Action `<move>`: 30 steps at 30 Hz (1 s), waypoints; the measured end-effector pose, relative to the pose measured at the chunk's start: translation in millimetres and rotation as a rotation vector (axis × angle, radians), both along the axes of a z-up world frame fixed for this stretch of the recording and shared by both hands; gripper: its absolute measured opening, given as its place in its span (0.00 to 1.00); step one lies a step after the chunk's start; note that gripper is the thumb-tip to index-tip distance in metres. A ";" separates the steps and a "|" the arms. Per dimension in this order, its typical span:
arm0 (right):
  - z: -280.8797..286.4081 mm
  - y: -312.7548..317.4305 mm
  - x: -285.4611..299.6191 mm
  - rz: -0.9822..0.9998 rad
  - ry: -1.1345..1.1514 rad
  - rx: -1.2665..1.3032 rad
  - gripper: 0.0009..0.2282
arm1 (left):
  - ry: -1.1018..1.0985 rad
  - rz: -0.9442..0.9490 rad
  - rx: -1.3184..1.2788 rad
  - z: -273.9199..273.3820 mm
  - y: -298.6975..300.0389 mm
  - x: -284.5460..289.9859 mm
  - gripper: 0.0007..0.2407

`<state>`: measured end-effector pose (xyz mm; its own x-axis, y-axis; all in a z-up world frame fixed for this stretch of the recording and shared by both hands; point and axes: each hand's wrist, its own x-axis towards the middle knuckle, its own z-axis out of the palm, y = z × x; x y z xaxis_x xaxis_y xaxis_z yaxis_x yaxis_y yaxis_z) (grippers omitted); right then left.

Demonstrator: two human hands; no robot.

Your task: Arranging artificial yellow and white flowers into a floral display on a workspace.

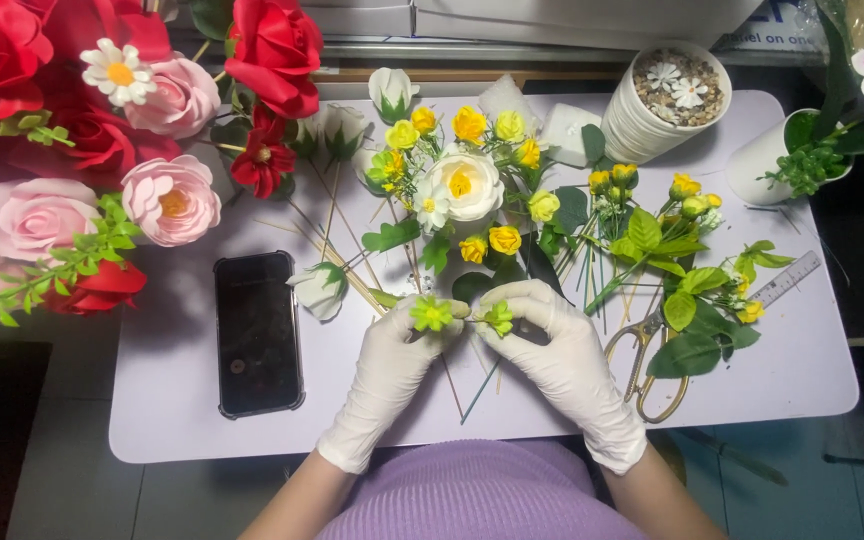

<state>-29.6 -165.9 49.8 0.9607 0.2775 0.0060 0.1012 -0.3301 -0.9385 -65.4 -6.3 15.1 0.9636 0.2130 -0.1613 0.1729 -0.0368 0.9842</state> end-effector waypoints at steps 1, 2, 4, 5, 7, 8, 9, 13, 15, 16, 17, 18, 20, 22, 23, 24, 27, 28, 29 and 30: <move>-0.1 -1.4 -0.3 0.004 -0.001 0.004 0.06 | 0.015 0.009 0.013 0.4 0.4 -0.6 0.09; -0.1 -2.8 -0.6 0.008 -0.001 0.009 0.05 | 0.030 0.018 0.026 0.9 0.8 -1.2 0.08; -0.4 -8.9 0.8 -0.009 0.015 -0.007 0.05 | 0.032 0.015 0.050 -3.7 4.6 -2.2 0.08; -0.6 -11.3 0.8 -0.019 0.033 -0.019 0.05 | 0.035 0.018 0.079 -5.7 7.4 -3.0 0.07; 6.5 -21.5 5.9 -0.053 0.022 -0.080 0.05 | 0.025 0.011 0.116 -15.7 9.7 -4.0 0.07; 10.0 -27.8 8.9 -0.078 0.013 -0.142 0.05 | 0.015 0.011 0.153 -21.2 9.7 -3.2 0.06; 11.3 -37.8 12.8 -0.094 0.018 -0.145 0.05 | 0.018 -0.005 0.149 -17.4 9.6 -2.7 0.06; 23.4 -68.4 18.7 -0.245 0.051 -0.366 0.05 | -0.014 -0.070 0.281 -15.8 9.4 -3.4 0.06; 31.4 -74.8 17.2 -0.253 0.083 -0.459 0.05 | -0.037 -0.114 0.339 -19.0 7.4 -2.6 0.07; 34.0 -75.5 15.0 -0.217 0.130 -0.495 0.05 | -0.068 -0.127 0.359 -19.9 6.0 -2.0 0.07; 36.3 -75.0 14.2 -0.177 0.175 -0.526 0.05 | -0.100 -0.135 0.382 -20.3 5.8 -1.0 0.07; 31.4 -71.5 11.9 -0.185 0.180 -0.529 0.05 | -0.100 -0.144 0.379 -22.2 4.8 -1.6 0.07; 22.3 -64.5 10.0 -0.052 0.278 -0.667 0.08 | -0.122 -0.154 0.385 -25.9 2.6 -0.7 0.08; 0.8 -54.2 11.8 -0.060 0.265 -0.813 0.10 | -0.075 -0.161 0.376 -21.9 -1.6 0.3 0.08; -9.8 -48.4 12.9 -0.063 0.249 -0.960 0.13 | -0.027 -0.163 0.368 -19.7 -3.0 0.6 0.08; -16.6 -46.8 13.4 -0.064 0.248 -0.957 0.13 | -0.028 -0.164 0.371 -17.2 -4.2 0.2 0.08; -19.0 -43.1 15.3 0.008 0.178 -1.007 0.09 | -0.032 -0.177 0.362 -14.9 -4.6 -1.0 0.08; -8.2 -43.6 14.9 -0.032 0.227 -0.853 0.06 | -0.097 -0.174 0.361 -18.2 -3.6 -1.9 0.07; 2.7 -43.7 14.6 -0.068 0.274 -0.696 0.04 | -0.160 -0.170 0.361 -21.2 -2.2 -3.3 0.07; 16.7 -46.0 15.9 -0.064 0.271 -0.694 0.04 | -0.160 -0.165 0.364 -22.2 -2.3 -2.6 0.07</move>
